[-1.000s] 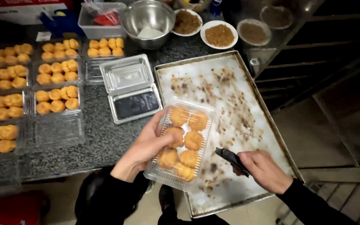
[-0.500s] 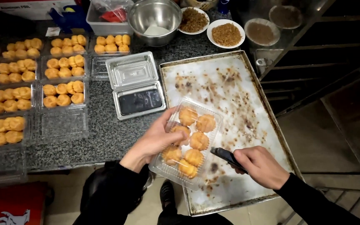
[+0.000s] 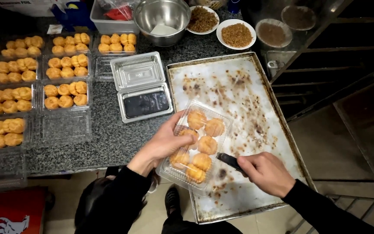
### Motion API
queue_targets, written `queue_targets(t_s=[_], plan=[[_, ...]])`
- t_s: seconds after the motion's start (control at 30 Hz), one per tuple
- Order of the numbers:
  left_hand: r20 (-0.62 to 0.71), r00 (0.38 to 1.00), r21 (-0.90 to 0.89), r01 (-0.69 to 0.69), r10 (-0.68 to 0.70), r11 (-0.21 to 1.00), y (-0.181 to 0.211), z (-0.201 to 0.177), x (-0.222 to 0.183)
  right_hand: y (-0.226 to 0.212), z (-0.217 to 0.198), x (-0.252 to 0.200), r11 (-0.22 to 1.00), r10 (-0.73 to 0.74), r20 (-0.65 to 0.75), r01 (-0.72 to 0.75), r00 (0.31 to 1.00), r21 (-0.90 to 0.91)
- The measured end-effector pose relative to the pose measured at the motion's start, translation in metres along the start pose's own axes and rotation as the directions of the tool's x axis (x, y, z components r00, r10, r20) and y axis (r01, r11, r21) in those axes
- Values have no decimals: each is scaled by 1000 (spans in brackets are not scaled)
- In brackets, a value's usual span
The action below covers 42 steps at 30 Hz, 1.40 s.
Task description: The person is using a manual stapler to seal plastic containers filled with pastries on a bakery counter.
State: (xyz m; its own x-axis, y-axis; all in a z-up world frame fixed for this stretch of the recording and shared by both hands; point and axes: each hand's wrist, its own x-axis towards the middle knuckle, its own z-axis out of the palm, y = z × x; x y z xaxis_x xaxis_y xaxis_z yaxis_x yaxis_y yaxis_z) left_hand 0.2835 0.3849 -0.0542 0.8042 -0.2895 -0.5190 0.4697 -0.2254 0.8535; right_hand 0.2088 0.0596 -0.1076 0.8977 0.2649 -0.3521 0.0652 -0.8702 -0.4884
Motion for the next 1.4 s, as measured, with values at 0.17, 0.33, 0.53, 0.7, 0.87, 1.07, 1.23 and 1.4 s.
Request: queue_targets(t_s=[0.17, 0.33, 0.53, 0.7, 0.87, 1.07, 1.23, 1.4], plan=[[-22, 1000, -17, -7, 7, 1000, -17, -3, 12, 3, 5, 1, 1000, 4, 5, -5, 1000, 11], [-143, 990, -575, -89, 8, 813, -50, 1, 32, 14, -4, -5, 864, 273, 20, -254, 962, 436], [-216, 971, -837, -130, -102, 531, -50, 53, 39, 28, 22, -20, 388, 373, 111, -263, 921, 884], [-176, 972, -798, -49, -153, 601, -34, 82, 23, 15, 29, -38, 484, 370, 125, -305, 921, 820], [-255, 967, -749, -198, 0, 632, -24, 95, 16, -9, 21, -49, 660, 400, 28, -309, 916, 685], [-363, 917, -705, -387, 166, 594, -38, 104, 28, -19, 14, -52, 770, 408, -17, -334, 913, 544], [-409, 866, -644, -496, 287, 582, -42, 104, 30, -24, 11, -53, 845, 345, -92, -267, 934, 463], [-401, 870, -662, -492, 288, 565, -46, 103, 32, -24, 13, -49, 864, 357, -69, -301, 932, 405]])
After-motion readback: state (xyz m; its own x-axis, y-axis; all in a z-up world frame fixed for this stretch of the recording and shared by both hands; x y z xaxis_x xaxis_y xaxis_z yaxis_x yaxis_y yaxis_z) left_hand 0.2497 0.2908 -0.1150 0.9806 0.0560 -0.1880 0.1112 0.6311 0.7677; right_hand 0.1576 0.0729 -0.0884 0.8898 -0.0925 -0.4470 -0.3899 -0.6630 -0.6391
